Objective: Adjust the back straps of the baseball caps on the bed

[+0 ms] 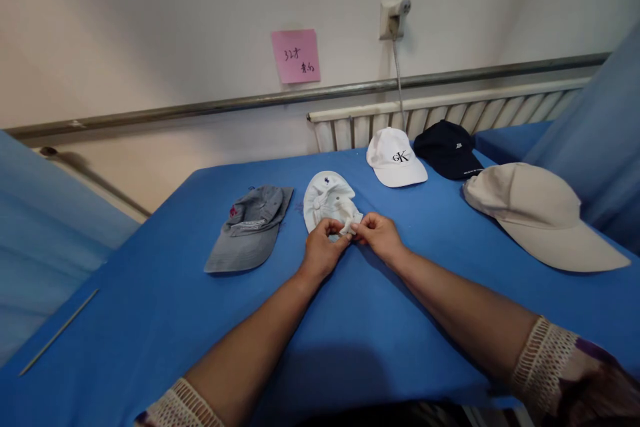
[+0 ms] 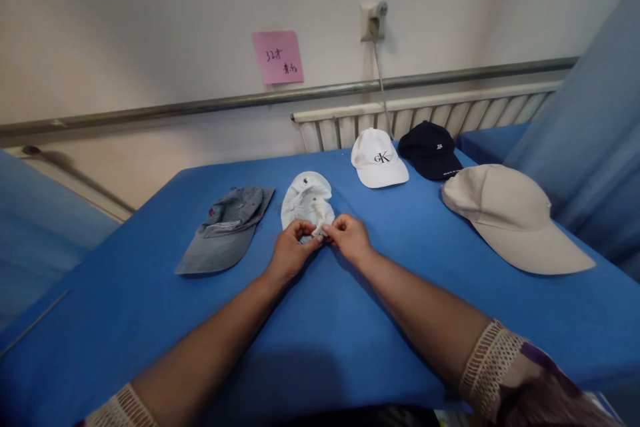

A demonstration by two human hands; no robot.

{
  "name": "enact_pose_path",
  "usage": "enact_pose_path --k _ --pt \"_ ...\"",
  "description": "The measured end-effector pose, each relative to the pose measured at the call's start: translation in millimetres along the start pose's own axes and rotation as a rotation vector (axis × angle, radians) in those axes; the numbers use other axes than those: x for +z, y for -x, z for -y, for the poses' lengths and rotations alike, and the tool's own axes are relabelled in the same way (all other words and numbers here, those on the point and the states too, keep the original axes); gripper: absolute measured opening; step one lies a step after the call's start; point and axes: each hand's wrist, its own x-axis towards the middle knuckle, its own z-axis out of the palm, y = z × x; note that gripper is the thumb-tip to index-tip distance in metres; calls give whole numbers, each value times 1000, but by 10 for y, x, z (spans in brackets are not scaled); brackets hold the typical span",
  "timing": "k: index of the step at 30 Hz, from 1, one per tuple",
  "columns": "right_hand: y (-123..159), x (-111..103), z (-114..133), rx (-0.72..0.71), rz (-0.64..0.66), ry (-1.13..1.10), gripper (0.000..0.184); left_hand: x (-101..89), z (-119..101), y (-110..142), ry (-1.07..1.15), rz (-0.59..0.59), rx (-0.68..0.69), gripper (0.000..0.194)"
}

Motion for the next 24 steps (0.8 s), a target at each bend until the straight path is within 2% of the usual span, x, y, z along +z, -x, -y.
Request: enact_pose_path --k 7,16,20,24 --pt "-11 5 -26 -47 -16 54 32 4 53 -22 -80 7 17 23" --pt "-16 3 -33 -74 36 54 30 -1 7 -8 -182 -4 49 17" --pt "-6 -10 13 2 37 -68 36 -17 1 -12 -120 -4 30 21" --pt "32 -22 74 83 11 -192 38 -77 -10 -3 53 58 8 23"
